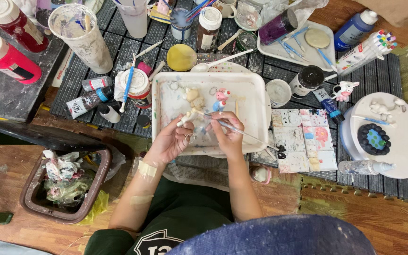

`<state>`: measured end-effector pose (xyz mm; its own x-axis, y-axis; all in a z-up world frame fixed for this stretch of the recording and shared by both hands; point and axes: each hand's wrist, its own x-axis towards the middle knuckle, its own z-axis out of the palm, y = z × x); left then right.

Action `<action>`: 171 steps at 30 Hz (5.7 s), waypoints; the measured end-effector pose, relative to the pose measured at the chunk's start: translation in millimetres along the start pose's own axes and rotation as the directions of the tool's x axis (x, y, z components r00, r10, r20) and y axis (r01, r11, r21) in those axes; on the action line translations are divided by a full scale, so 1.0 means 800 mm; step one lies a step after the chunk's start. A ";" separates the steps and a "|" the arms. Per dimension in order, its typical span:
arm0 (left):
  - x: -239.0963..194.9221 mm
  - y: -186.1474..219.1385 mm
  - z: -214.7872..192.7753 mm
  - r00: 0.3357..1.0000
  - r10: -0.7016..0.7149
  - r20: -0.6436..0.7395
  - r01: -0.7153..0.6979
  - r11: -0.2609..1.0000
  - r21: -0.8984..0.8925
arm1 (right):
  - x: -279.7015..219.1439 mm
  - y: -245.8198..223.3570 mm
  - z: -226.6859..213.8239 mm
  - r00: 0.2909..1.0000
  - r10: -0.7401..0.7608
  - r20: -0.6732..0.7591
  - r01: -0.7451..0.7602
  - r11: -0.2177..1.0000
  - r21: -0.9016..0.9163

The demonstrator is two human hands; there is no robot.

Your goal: The person paints a small white figurine using a fine brush and light-colored paint. They rotate the figurine to apply paint to different sides and dip the brush into a palette for more paint.

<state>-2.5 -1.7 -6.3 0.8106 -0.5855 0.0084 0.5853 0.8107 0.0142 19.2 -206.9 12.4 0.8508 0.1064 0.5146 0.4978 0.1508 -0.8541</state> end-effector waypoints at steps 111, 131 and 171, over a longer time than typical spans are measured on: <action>0.027 -0.026 0.089 0.729 0.590 0.347 -0.045 -0.464 0.885 | -0.014 -0.031 0.007 0.914 0.155 -0.376 -0.102 0.982 0.156; 0.034 -0.081 0.076 0.836 0.487 0.253 -0.224 -0.119 0.967 | -0.182 -0.060 -0.384 0.576 -0.190 -0.795 -0.369 0.808 -0.460; 0.025 -0.041 0.033 0.859 0.511 -0.042 -0.078 0.211 0.974 | -0.036 0.008 -0.026 0.905 0.028 -0.425 0.003 0.997 0.072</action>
<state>-5.7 -40.0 20.1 0.9957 -0.0882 -0.0273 0.0455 0.2109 0.9765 1.3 -229.4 -9.9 0.8554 -0.3173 0.4093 0.4865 0.2213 -0.8452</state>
